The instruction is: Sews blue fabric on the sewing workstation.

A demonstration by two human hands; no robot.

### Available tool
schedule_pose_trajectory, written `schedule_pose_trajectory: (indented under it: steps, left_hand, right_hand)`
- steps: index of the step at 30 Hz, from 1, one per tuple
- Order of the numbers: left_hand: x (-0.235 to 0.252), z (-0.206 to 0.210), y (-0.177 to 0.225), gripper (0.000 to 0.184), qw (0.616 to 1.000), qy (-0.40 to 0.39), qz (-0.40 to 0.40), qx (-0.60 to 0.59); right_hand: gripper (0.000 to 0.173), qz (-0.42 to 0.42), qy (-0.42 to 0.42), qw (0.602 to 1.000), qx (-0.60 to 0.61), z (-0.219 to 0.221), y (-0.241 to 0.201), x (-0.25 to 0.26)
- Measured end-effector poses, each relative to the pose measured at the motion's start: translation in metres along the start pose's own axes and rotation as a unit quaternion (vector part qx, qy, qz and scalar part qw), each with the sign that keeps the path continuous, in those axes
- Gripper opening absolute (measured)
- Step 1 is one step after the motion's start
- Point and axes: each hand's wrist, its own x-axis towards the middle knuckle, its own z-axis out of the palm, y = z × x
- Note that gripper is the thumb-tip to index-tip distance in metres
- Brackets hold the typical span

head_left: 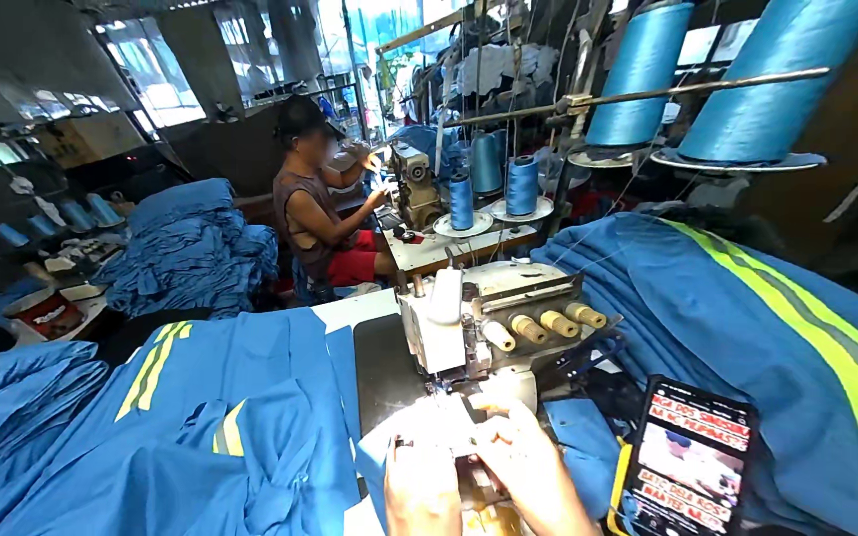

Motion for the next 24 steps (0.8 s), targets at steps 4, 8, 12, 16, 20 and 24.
schedule_pose_trajectory:
  steps: [4,8,12,16,20,24]
  left_hand:
    - [0.014,0.001,-0.004,0.022,0.999,-0.034,-0.019,0.005]
    - [0.047,0.004,-0.017,0.019,0.991,-0.094,-0.081,-0.046]
    - [0.086,-0.004,-0.029,0.032,0.951,-0.267,-0.157,0.012]
    - [0.096,-0.004,-0.045,0.032,0.949,-0.261,-0.119,0.130]
    - [0.082,-0.028,-0.048,0.029,0.938,-0.253,-0.195,0.131]
    - [0.052,-0.072,-0.025,0.021,0.932,-0.272,-0.225,0.077]
  right_hand:
    - [0.041,-0.055,0.012,0.998,-0.040,0.004,0.004,0.014]
    - [0.031,-0.044,0.047,0.992,-0.109,0.013,0.002,0.033]
    - [0.028,-0.042,0.057,0.988,-0.138,0.015,0.007,0.027]
    - [0.031,-0.018,0.006,0.988,-0.152,0.001,0.007,0.003]
    - [0.026,-0.019,-0.070,0.987,-0.142,-0.014,0.010,-0.019]
    - [0.022,0.018,-0.129,0.991,-0.043,-0.015,0.014,-0.029]
